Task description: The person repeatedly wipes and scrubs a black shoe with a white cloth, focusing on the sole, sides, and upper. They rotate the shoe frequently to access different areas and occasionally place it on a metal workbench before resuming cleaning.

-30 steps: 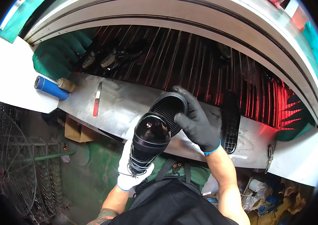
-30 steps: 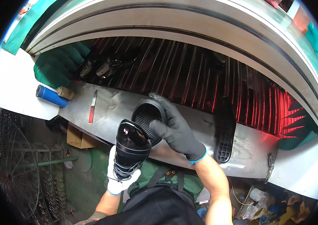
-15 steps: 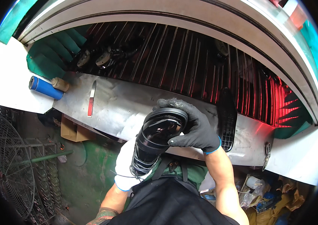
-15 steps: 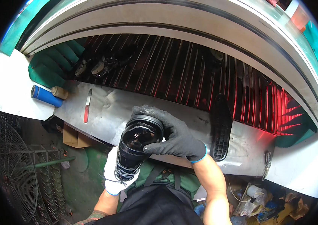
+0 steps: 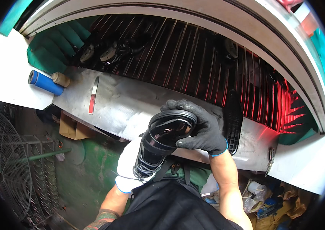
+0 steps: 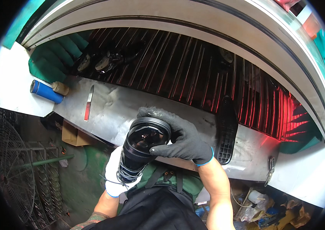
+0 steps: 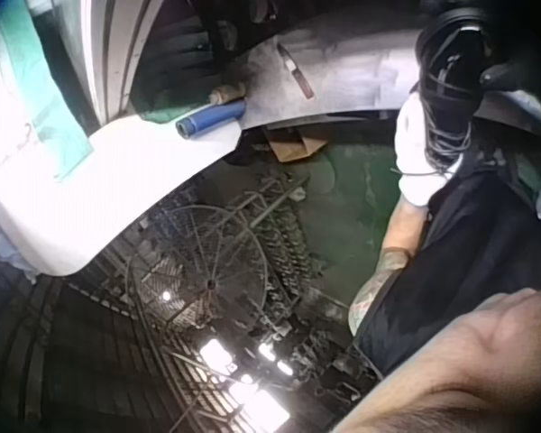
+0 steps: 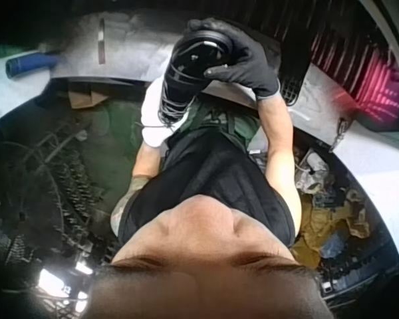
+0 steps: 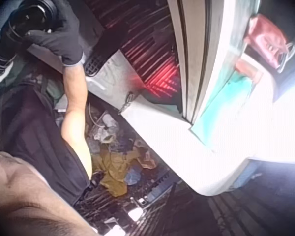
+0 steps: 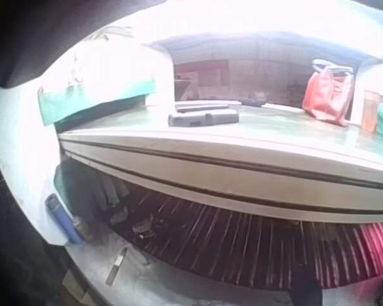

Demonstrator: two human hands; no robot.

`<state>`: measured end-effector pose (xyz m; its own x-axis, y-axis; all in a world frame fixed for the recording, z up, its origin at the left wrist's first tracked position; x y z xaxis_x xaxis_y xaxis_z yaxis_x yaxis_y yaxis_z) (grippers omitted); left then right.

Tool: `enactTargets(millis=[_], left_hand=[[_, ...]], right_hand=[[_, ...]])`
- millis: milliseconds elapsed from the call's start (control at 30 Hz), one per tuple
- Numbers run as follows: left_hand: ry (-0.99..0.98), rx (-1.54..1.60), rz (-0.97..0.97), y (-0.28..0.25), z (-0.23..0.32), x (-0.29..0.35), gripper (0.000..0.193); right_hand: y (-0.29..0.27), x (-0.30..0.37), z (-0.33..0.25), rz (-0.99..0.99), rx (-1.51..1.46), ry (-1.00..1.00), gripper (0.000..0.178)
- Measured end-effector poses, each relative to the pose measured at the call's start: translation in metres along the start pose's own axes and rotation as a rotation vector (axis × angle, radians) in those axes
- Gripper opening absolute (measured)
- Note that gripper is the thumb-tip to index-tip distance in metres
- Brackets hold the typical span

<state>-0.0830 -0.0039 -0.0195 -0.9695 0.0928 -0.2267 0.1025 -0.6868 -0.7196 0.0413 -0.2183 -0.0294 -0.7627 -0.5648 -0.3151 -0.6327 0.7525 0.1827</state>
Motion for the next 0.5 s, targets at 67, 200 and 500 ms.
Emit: enactTargets(millis=[67,200,500], left_hand=[[0.009,-0.002,0.011,0.0001,-0.0001,0.0001,0.057],[-0.012,0.039,0.007,-0.0006,0.0003,-0.0010,0.058],[-0.020,0.015,-0.014,-0.0010,-0.0007,0.0009,0.063]], right_hand=[[0.0008,-0.0003,-0.0017,-0.005,0.002,0.004,0.095],[-0.0004,0.0006,-0.0018,-0.014,0.035,0.007,0.095],[-0.0004,-0.0010,-0.0034,-0.023,0.037,0.051,0.097]])
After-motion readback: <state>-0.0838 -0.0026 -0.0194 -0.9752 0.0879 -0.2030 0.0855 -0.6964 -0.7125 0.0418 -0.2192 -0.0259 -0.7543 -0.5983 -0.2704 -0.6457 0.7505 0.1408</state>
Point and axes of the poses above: each hand's wrist, its own x-axis away from the middle knuckle, its own y-axis out of the palm, z = x × y, the point moved 1 cm from there along -x, towards the middle knuckle
